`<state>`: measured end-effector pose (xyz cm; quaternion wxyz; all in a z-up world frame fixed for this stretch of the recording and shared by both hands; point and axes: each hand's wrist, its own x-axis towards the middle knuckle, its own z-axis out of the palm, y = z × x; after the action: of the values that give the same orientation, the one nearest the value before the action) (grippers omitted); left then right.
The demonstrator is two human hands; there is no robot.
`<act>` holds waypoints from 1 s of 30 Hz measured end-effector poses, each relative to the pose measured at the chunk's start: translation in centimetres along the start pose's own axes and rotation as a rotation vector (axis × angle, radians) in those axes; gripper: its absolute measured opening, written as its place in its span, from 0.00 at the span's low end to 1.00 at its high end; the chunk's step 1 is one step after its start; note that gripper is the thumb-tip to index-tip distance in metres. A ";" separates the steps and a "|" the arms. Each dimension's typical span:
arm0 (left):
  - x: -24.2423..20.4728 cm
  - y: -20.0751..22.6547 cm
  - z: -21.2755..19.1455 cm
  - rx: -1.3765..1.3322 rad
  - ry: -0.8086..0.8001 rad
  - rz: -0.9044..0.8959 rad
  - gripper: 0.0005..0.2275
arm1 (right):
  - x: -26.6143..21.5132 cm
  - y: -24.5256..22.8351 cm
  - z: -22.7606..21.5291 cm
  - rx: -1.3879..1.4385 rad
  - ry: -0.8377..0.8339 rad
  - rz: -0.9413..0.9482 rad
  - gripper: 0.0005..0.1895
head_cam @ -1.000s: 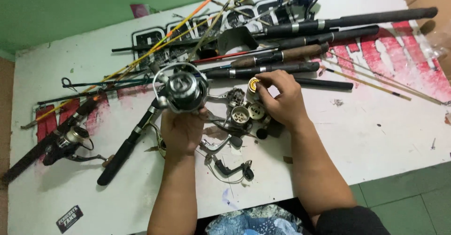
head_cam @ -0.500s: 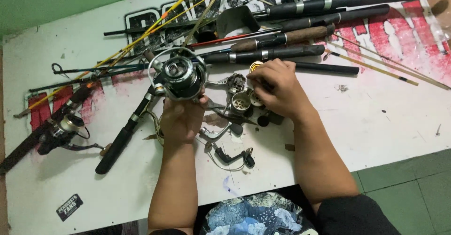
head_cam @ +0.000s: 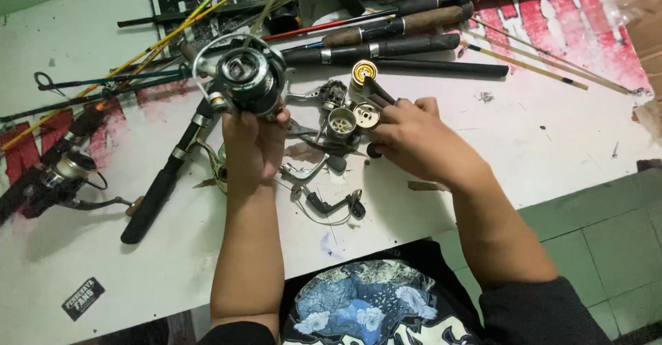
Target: Assembling the internal components of a fishing reel on a workbench.
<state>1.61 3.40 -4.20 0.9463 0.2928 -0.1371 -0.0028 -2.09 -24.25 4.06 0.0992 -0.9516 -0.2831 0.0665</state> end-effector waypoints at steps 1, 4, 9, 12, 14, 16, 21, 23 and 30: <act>-0.1 -0.2 0.1 -0.002 0.001 0.001 0.22 | -0.2 -0.1 0.7 -0.001 -0.002 0.000 0.07; -0.1 -0.3 0.5 0.068 0.019 0.000 0.25 | -0.5 -0.1 2.9 -0.098 0.046 0.007 0.08; 0.0 -0.5 0.3 0.054 0.066 -0.023 0.23 | -0.3 -0.2 4.9 -0.317 0.123 -0.019 0.04; -0.1 0.1 1.4 0.094 0.062 -0.016 0.22 | 0.0 0.2 5.5 -0.304 0.120 0.024 0.05; -0.1 0.0 1.3 0.093 0.065 -0.014 0.21 | 0.3 0.4 4.6 -0.168 0.147 0.001 0.09; -0.2 -0.4 0.5 0.093 0.069 -0.012 0.20 | 0.7 -0.1 2.6 -0.031 0.175 -0.025 0.13; -0.3 -1.0 0.3 0.020 0.038 -0.007 0.24 | 2.1 -1.6 -1.5 0.639 0.866 -0.292 0.10; -0.8 -1.6 -0.7 0.023 0.038 -0.002 0.26 | 2.9 -2.3 -2.3 0.753 0.914 -0.342 0.10; 0.1 0.0 4.7 0.021 0.123 -0.046 0.36 | 6.0 -3.8 -2.0 1.088 1.010 -0.463 0.11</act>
<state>0.45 0.78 -0.53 0.9495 0.3054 -0.0722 -0.0051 1.24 -18.12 6.43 0.6808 -0.6005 -0.3227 -0.2679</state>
